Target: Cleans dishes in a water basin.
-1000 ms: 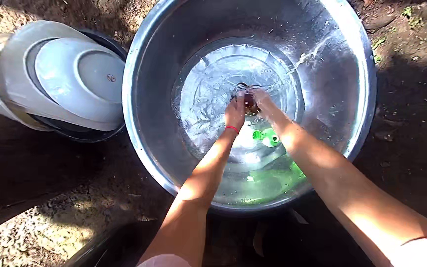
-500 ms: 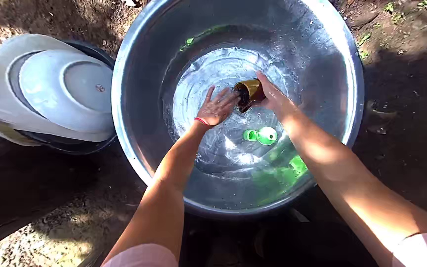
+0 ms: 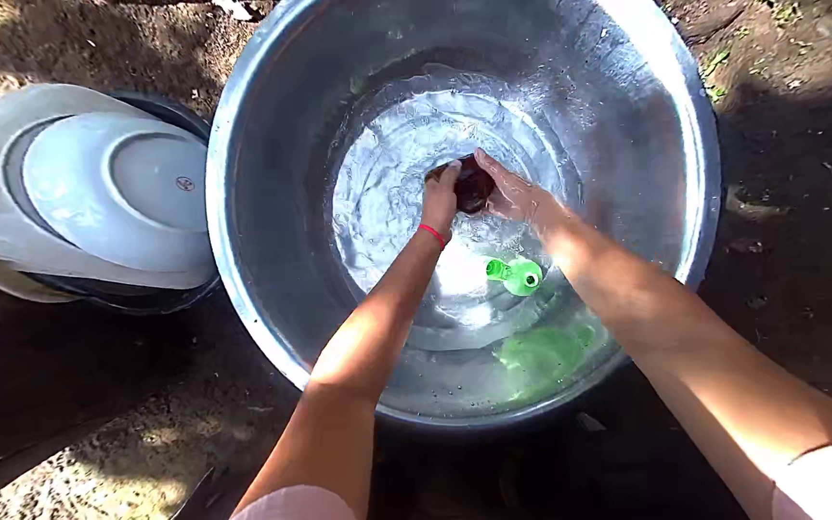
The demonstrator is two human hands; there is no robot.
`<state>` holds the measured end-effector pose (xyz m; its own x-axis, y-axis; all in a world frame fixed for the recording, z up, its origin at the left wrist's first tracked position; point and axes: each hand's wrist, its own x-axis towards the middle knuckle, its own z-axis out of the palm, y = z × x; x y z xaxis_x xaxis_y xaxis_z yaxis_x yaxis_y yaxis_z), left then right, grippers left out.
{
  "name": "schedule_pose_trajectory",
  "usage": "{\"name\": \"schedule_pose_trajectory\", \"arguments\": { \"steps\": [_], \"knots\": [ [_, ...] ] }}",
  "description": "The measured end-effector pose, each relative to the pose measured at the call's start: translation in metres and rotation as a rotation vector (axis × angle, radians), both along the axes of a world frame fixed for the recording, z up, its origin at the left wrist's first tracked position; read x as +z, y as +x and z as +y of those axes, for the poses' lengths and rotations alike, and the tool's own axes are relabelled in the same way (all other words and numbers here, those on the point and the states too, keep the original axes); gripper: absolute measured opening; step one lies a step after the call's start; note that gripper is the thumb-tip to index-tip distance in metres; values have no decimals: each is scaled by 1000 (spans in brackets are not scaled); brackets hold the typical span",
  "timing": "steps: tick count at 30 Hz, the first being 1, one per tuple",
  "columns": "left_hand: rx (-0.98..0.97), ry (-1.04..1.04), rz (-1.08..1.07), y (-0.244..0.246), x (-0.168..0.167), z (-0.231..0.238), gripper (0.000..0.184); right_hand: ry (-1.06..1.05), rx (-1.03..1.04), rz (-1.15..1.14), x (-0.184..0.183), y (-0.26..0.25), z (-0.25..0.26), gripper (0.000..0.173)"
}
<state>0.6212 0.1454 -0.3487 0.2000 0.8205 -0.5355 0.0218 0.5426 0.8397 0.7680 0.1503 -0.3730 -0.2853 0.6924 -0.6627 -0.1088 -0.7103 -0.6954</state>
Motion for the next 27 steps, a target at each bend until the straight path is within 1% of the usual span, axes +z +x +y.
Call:
{"name": "schedule_pose_trajectory", "arguments": {
  "steps": [1,2,3,4,5,6,7,8,9,10,11,12,13,14,15,16,17,18,19,20,21,22,24,25,27],
  "knots": [
    [170,-109,-129,8,6,3,50,100,-77,60,-4,-5,1,55],
    [182,-69,-154,11,7,0,54,150,-152,92,-5,-10,4,50],
    [26,113,-59,10,2,-7,56,125,-213,98,1,-13,6,47],
    [-239,414,170,2,-7,-11,52,44,-249,75,12,-15,10,47],
    [-511,717,409,-9,-18,-10,52,-57,-231,56,19,-12,14,50],
    [-660,970,568,-20,-33,-9,53,-161,-212,28,20,-8,16,55],
    [-682,1142,663,-34,-48,-7,50,-229,-218,-1,16,-2,19,60],
    [-587,1201,756,-48,-64,-8,44,-265,-254,-35,10,2,21,63],
    [-407,1081,818,-61,-76,-17,39,-272,-303,-87,3,5,20,65],
    [-163,866,829,-67,-84,-25,36,-258,-359,-145,-2,7,19,65],
    [121,623,751,-65,-89,-29,35,-232,-419,-200,-6,4,16,65],
    [418,378,578,-54,-88,-29,34,-194,-468,-247,-8,-3,13,63],
    [649,151,363,-37,-78,-23,36,-163,-498,-277,-9,-12,10,62],
    [719,-22,145,-19,-64,-17,42,-140,-501,-293,-9,-20,9,63],
    [646,-109,23,-5,-48,-15,50,-131,-488,-283,-7,-28,7,63],
    [480,-69,0,4,-34,-17,56,-134,-472,-236,-4,-33,5,62],
    [255,89,116,9,-27,-17,55,-149,-451,-171,-3,-33,8,60],
    [24,280,291,7,-28,-19,47,-190,-441,-113,-7,-30,13,58],
    [-176,416,410,0,-27,-20,44,-230,-423,-88,-8,-26,15,58],
    [-269,488,458,-7,-28,-18,44,-207,-400,-103,-5,-25,16,58],
    [-247,451,420,-11,-28,-14,44,-111,-364,-176,4,-27,13,59],
    [-129,367,332,-12,-29,-10,45,45,-293,-282,10,-33,6,57],
    [223,206,103,-6,-21,0,42,426,-176,-474,16,-47,-7,47],
    [345,155,28,-3,-15,3,41,563,-162,-534,18,-51,-12,48],
    [465,98,-29,-5,-3,9,43,758,-161,-584,22,-50,-20,47]
  ]
}}
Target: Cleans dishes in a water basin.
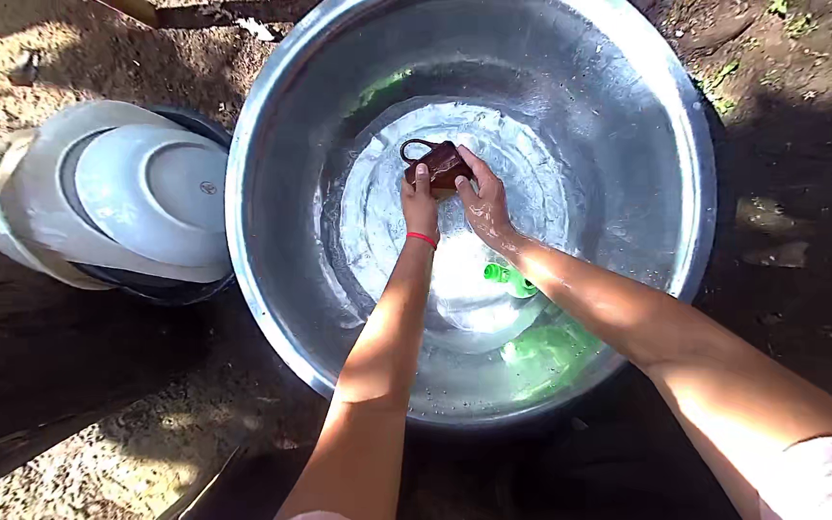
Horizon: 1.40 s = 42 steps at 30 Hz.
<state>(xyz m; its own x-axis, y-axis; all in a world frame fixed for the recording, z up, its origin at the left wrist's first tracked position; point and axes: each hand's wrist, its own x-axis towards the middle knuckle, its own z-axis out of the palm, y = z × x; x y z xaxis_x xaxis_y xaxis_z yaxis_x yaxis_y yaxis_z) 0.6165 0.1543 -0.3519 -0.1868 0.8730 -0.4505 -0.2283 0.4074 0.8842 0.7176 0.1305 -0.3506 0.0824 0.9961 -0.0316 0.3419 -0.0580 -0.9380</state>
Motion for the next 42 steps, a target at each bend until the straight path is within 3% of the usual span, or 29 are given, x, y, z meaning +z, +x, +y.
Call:
{"name": "schedule_pose_trajectory", "arguments": {
  "steps": [3,5,7,9,10,12,14,16,18,19,21,23,24,25,26,28,29,30,31,34,35,39,41,42],
  "knots": [
    [54,-58,62,-4,14,8,48,59,75,-9,9,8,-5,49],
    [-12,-24,107,3,24,9,52,-189,64,98,18,13,6,74],
    [-130,13,166,8,30,11,54,-370,-8,309,23,17,20,73],
    [-264,-33,388,-7,23,9,61,-441,-93,438,12,28,26,67],
    [-254,-87,528,-21,13,1,61,-463,-143,467,3,36,26,66],
    [16,-260,640,-46,-17,-23,50,-464,-254,481,-16,52,21,64],
    [310,-393,408,-45,-44,-43,46,-429,-281,363,-36,61,6,64],
    [356,-319,-8,-19,-56,-44,44,-417,-222,286,-48,60,-5,66],
    [146,-191,-180,9,-52,-42,50,-404,-139,310,-56,51,-14,63],
    [-46,-107,-81,18,-47,-43,52,-420,-112,340,-56,48,-15,59],
    [-529,175,320,15,-40,-50,49,-577,-115,434,-47,48,-9,48],
    [-984,586,732,-4,-36,-44,45,-846,-62,536,-27,55,3,60],
    [-1103,719,840,-10,-35,-38,44,-928,-8,561,-21,61,6,66],
    [-1133,708,849,-12,-30,-32,42,-951,30,584,-19,63,7,68],
    [-1070,548,754,-7,-23,-29,39,-909,43,601,-20,62,6,66],
    [-615,100,310,17,-8,-27,36,-669,17,645,-31,53,0,57],
    [-395,-33,100,29,-1,-25,38,-510,4,639,-36,48,0,53],
    [-312,-46,27,36,1,-26,41,-386,-24,611,-40,44,2,50],
    [-379,58,116,35,-2,-31,44,-326,-80,582,-39,40,5,48],
    [-875,565,787,4,-24,-32,49,-373,-223,545,-26,33,7,45],
    [-927,608,856,-1,-24,-29,50,-412,-226,591,-26,33,6,42],
    [-593,398,699,9,-10,-29,44,-578,-84,772,-28,38,9,43],
    [-289,385,728,-5,-25,-34,42,-544,-97,659,-36,43,11,46],
    [-106,271,750,-19,-35,-36,43,-515,-138,575,-42,48,10,47]
  ]
}}
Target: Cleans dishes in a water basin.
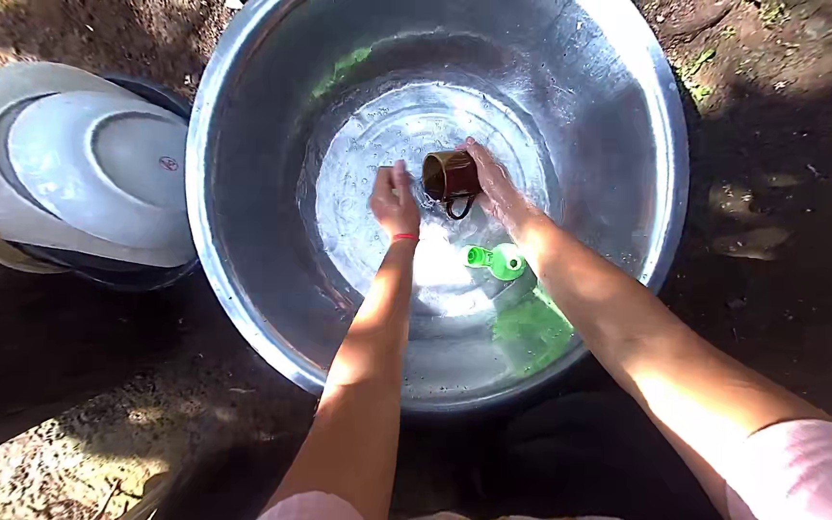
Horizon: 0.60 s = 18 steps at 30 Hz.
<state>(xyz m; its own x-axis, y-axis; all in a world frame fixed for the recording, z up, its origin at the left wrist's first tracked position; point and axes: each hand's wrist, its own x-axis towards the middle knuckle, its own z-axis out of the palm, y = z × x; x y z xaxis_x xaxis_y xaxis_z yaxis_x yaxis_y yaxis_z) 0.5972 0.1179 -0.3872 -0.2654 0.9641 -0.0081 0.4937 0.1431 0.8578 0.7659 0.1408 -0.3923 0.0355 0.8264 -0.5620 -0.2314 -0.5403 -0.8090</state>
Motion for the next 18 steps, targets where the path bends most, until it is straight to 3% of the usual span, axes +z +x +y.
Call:
{"name": "schedule_pose_trajectory", "arguments": {
  "steps": [2,4,6,7,9,11,12,14,16,18],
  "knots": [
    [422,-163,-185,-25,-18,-5,44,34,-88,-174,-10,7,-4,44],
    [637,-245,-549,-15,-24,-4,43,88,-129,-262,-14,1,-10,40],
    [489,-344,-836,18,-13,-1,44,116,-83,-254,-14,-14,-15,39],
    [311,-391,-815,32,-1,-2,48,87,-60,-215,-11,-20,-16,42],
    [-170,-362,-400,42,16,-3,55,-69,-55,-108,0,-24,-7,54],
    [-444,-285,-97,35,22,-4,49,-181,-82,-97,22,-25,-3,60],
    [-443,-262,-116,31,21,1,47,-132,-76,-161,32,-26,-3,58],
    [-243,-246,-354,33,26,12,43,138,-32,-372,50,-35,-11,44],
    [-20,-228,-616,35,37,22,41,391,-21,-490,52,-42,-19,44],
    [34,-256,-716,31,47,24,46,477,-17,-472,45,-40,-23,47]
  ]
}}
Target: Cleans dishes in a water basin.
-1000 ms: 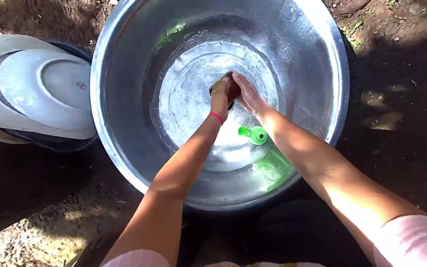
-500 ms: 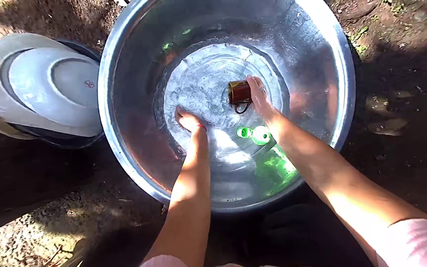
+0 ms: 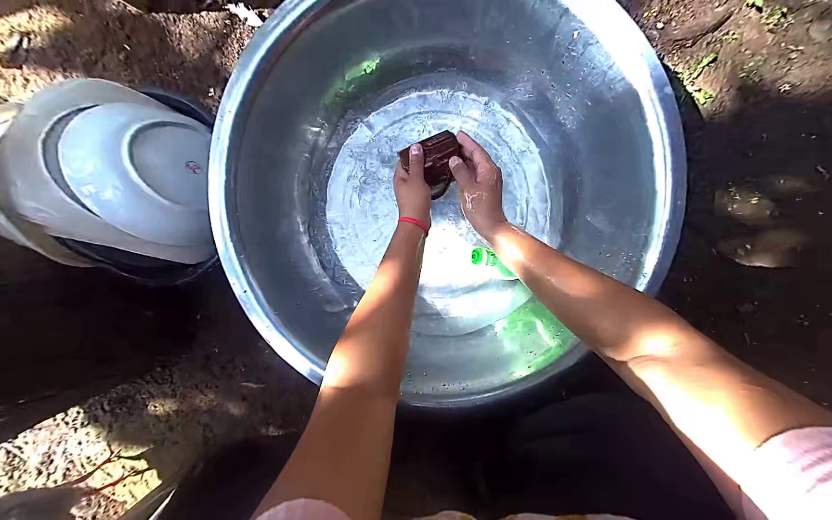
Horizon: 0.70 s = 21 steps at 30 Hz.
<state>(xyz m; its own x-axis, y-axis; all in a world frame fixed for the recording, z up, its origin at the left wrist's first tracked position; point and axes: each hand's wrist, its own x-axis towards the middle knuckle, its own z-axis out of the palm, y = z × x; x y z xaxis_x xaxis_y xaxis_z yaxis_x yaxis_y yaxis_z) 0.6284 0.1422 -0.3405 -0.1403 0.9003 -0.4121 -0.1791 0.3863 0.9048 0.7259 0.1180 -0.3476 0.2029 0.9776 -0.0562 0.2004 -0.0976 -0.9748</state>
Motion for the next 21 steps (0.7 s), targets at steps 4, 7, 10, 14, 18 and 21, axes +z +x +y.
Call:
{"name": "schedule_pose_trajectory", "arguments": {
  "steps": [4,7,10,14,18,21],
  "knots": [
    [-227,-57,143,-1,6,-3,57,-519,119,433,-1,22,3,69],
    [-346,-50,593,-25,-17,-12,60,-647,25,676,-22,41,2,63],
    [193,-230,639,-60,-55,-47,46,-615,-211,733,-37,55,-7,60],
    [375,-278,-283,-20,-43,-62,33,-523,-304,809,-49,39,-14,64],
    [87,8,269,21,-7,-53,52,-517,-122,767,-38,19,-23,61],
    [-49,263,713,13,-14,-29,47,-509,-34,894,-26,5,-23,57]
  ]
}}
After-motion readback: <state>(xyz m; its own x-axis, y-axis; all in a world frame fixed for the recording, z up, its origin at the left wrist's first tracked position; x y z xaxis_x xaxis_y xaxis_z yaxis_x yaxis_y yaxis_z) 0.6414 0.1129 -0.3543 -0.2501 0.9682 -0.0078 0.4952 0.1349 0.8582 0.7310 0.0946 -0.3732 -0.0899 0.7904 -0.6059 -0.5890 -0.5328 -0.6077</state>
